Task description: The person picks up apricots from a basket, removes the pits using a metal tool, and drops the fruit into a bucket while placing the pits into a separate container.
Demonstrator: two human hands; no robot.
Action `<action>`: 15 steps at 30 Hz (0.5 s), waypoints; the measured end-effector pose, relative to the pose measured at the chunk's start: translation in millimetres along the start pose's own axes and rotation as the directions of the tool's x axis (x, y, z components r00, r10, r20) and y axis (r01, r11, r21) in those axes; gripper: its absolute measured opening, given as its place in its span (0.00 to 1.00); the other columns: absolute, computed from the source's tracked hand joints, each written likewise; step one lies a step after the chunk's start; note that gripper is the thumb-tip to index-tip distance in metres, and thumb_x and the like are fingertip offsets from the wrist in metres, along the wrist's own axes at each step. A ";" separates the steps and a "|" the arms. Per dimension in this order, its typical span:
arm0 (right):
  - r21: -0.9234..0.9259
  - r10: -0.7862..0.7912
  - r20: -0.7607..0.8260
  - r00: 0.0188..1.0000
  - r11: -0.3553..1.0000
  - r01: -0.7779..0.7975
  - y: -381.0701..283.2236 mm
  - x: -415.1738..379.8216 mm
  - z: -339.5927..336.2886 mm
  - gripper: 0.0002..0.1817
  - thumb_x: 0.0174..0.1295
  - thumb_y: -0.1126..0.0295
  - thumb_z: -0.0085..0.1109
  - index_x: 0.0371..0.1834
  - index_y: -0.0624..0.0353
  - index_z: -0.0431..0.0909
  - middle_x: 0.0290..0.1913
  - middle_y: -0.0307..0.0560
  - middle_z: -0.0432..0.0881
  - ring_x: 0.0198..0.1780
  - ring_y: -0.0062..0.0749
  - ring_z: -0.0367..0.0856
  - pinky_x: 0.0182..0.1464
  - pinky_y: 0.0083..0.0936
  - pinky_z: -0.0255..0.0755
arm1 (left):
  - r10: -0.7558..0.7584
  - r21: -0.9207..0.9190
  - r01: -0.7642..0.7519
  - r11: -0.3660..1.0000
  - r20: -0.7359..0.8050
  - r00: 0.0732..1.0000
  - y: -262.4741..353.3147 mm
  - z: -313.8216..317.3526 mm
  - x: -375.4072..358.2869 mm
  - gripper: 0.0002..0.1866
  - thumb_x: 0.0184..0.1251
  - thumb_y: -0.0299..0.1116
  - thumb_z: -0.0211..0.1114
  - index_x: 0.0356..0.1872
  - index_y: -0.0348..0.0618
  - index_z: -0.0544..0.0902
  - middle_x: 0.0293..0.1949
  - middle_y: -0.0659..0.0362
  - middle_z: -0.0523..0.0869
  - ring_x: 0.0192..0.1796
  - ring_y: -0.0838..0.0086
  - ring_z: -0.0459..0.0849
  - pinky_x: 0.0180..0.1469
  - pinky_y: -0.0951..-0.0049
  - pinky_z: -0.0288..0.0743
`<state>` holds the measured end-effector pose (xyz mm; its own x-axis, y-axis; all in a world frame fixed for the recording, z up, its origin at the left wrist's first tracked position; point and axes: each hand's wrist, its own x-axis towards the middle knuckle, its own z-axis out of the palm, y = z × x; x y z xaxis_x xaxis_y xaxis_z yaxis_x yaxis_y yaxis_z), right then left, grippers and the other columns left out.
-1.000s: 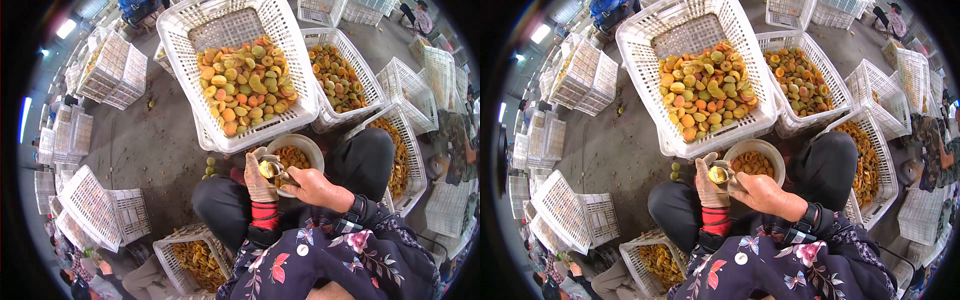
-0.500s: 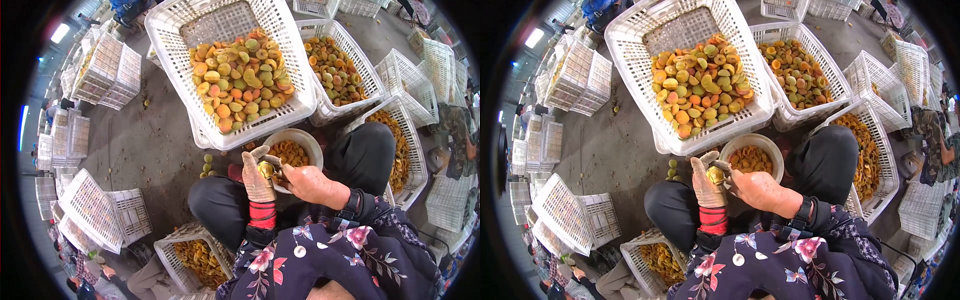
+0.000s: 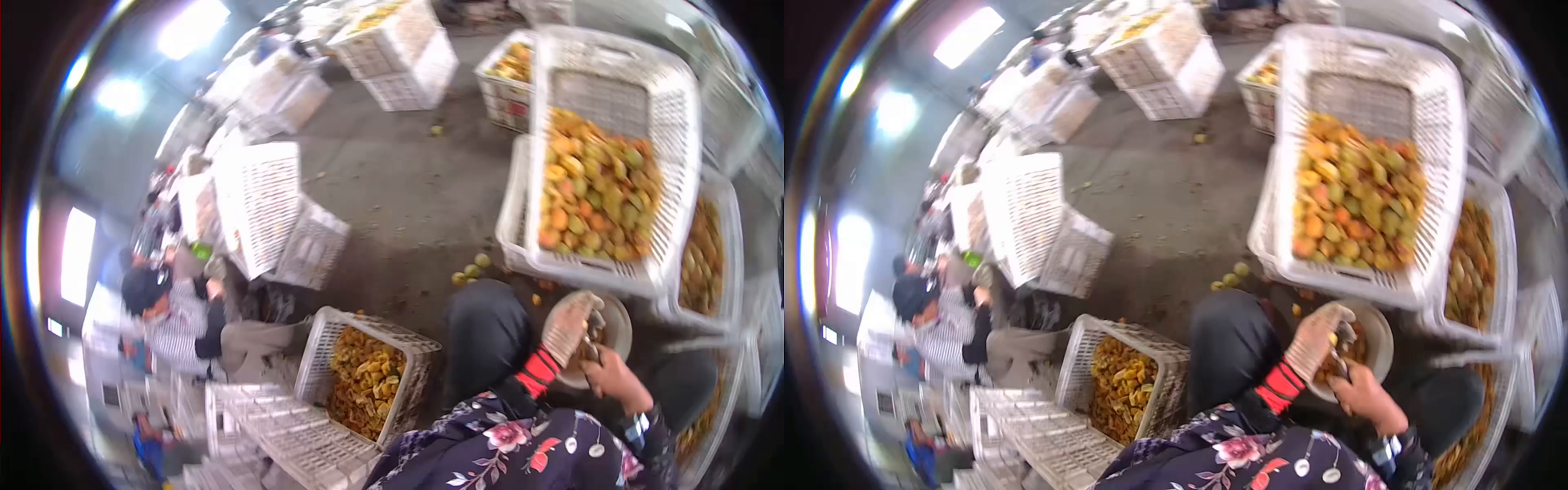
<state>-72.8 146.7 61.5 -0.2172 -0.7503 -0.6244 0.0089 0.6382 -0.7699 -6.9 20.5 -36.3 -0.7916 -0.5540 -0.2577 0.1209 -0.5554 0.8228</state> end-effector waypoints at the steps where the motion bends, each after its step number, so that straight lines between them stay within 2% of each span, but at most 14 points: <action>1: 0.053 0.016 0.000 1.000 0.998 -0.016 8.8 3.3 -2.1 0.10 0.66 0.69 0.53 0.44 0.64 0.75 0.17 0.37 0.73 0.14 0.19 0.69 0.16 0.22 0.61 | 0.011 -0.110 -0.018 0.994 -0.069 0.998 -18.4 -2.6 12.4 0.15 0.76 0.45 0.57 0.40 0.43 0.82 0.28 0.63 0.83 0.27 0.81 0.79 0.32 0.79 0.72; 2: 0.116 -0.022 0.011 1.000 0.993 0.021 17.9 2.0 -1.6 0.10 0.66 0.69 0.53 0.45 0.65 0.74 0.18 0.37 0.73 0.14 0.19 0.69 0.17 0.21 0.61 | -0.078 -0.155 0.062 0.986 -0.105 0.991 -21.7 -2.0 14.1 0.14 0.76 0.44 0.58 0.40 0.44 0.81 0.27 0.65 0.81 0.25 0.84 0.77 0.28 0.81 0.70; 3: 0.085 0.022 -0.014 1.000 0.996 -0.021 15.1 2.2 1.2 0.12 0.66 0.69 0.53 0.47 0.65 0.75 0.19 0.37 0.73 0.15 0.19 0.69 0.18 0.20 0.62 | -0.055 -0.203 0.025 0.979 -0.144 0.988 -35.4 -5.2 18.7 0.13 0.76 0.44 0.58 0.39 0.45 0.81 0.29 0.65 0.82 0.25 0.85 0.76 0.26 0.81 0.68; 6: 0.031 -0.041 -0.049 0.998 0.999 0.042 31.8 15.4 6.6 0.12 0.64 0.70 0.55 0.47 0.66 0.75 0.19 0.37 0.73 0.15 0.19 0.69 0.18 0.20 0.62 | 0.015 -0.163 -0.050 0.985 -0.209 0.978 -22.5 -4.6 17.0 0.14 0.75 0.45 0.59 0.39 0.45 0.82 0.31 0.64 0.82 0.23 0.84 0.75 0.26 0.80 0.68; 7: -0.227 -0.370 -0.137 0.919 0.915 0.334 62.5 33.2 5.2 0.13 0.64 0.70 0.55 0.47 0.66 0.75 0.20 0.38 0.74 0.16 0.19 0.70 0.19 0.21 0.64 | -0.029 -0.149 0.003 0.989 -0.175 0.984 -18.1 -5.7 15.0 0.15 0.75 0.46 0.59 0.38 0.44 0.82 0.32 0.63 0.83 0.23 0.83 0.75 0.26 0.80 0.68; 8: -0.484 -0.666 -0.133 0.734 0.690 0.538 78.8 42.8 4.0 0.13 0.63 0.71 0.56 0.48 0.67 0.74 0.21 0.39 0.74 0.16 0.20 0.71 0.20 0.22 0.65 | -0.075 -0.136 0.056 0.989 -0.141 0.987 -14.8 -6.3 13.6 0.17 0.75 0.48 0.59 0.37 0.44 0.82 0.33 0.63 0.83 0.23 0.83 0.74 0.26 0.80 0.68; 9: -0.489 -0.672 -0.131 0.729 0.683 0.542 77.9 41.9 5.3 0.13 0.63 0.71 0.56 0.48 0.67 0.74 0.21 0.39 0.74 0.16 0.20 0.71 0.20 0.22 0.65 | -0.066 -0.135 0.047 0.990 -0.139 0.988 -13.4 -6.4 12.8 0.17 0.75 0.48 0.59 0.37 0.44 0.82 0.33 0.63 0.83 0.23 0.83 0.74 0.26 0.80 0.68; 11: -0.195 -0.524 -0.115 0.844 0.845 0.498 67.6 35.2 14.1 0.09 0.68 0.69 0.52 0.46 0.62 0.74 0.21 0.38 0.73 0.15 0.21 0.68 0.20 0.24 0.65 | -0.050 -0.067 0.045 0.997 -0.066 0.997 -10.8 -6.9 11.0 0.20 0.74 0.51 0.58 0.36 0.43 0.83 0.34 0.62 0.83 0.24 0.82 0.75 0.26 0.79 0.69; 12: 0.119 -0.026 0.086 0.996 0.993 0.016 17.7 7.7 8.2 0.08 0.69 0.69 0.51 0.48 0.59 0.72 0.19 0.35 0.68 0.15 0.21 0.65 0.19 0.24 0.63 | -0.045 -0.044 0.042 0.998 -0.057 0.997 -3.3 -3.8 7.0 0.23 0.75 0.53 0.56 0.36 0.43 0.83 0.33 0.62 0.83 0.24 0.82 0.75 0.27 0.79 0.69; 13: 0.115 -0.029 0.086 0.996 0.993 0.019 17.1 5.5 4.9 0.08 0.69 0.69 0.51 0.48 0.59 0.72 0.19 0.35 0.68 0.15 0.21 0.65 0.19 0.24 0.63 | -0.039 -0.045 0.037 0.998 -0.057 0.998 2.6 -4.2 6.3 0.23 0.75 0.53 0.56 0.36 0.43 0.83 0.33 0.62 0.83 0.24 0.82 0.75 0.27 0.79 0.69; 14: 0.396 -0.001 0.199 0.980 0.915 -0.080 19.4 4.2 0.9 0.08 0.69 0.70 0.50 0.48 0.58 0.70 0.18 0.34 0.65 0.14 0.19 0.62 0.19 0.23 0.61 | -0.042 -0.031 0.041 0.999 -0.015 0.999 6.1 -5.0 6.3 0.23 0.75 0.54 0.55 0.36 0.42 0.83 0.33 0.62 0.83 0.24 0.81 0.75 0.27 0.79 0.70; 15: 0.630 -0.001 0.310 0.951 0.749 -0.205 22.8 1.3 -1.1 0.08 0.69 0.70 0.49 0.49 0.58 0.69 0.18 0.32 0.62 0.14 0.18 0.60 0.19 0.21 0.59 | -0.052 -0.020 0.053 0.998 0.030 0.998 6.4 -3.1 4.5 0.24 0.76 0.54 0.54 0.36 0.42 0.83 0.32 0.62 0.83 0.24 0.81 0.75 0.28 0.79 0.70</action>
<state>-74.0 160.5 43.3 0.0965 -0.7677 -0.6335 0.6660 0.5228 -0.5321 -7.8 12.5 -33.8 -0.8143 -0.5056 -0.2852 0.0910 -0.5964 0.7975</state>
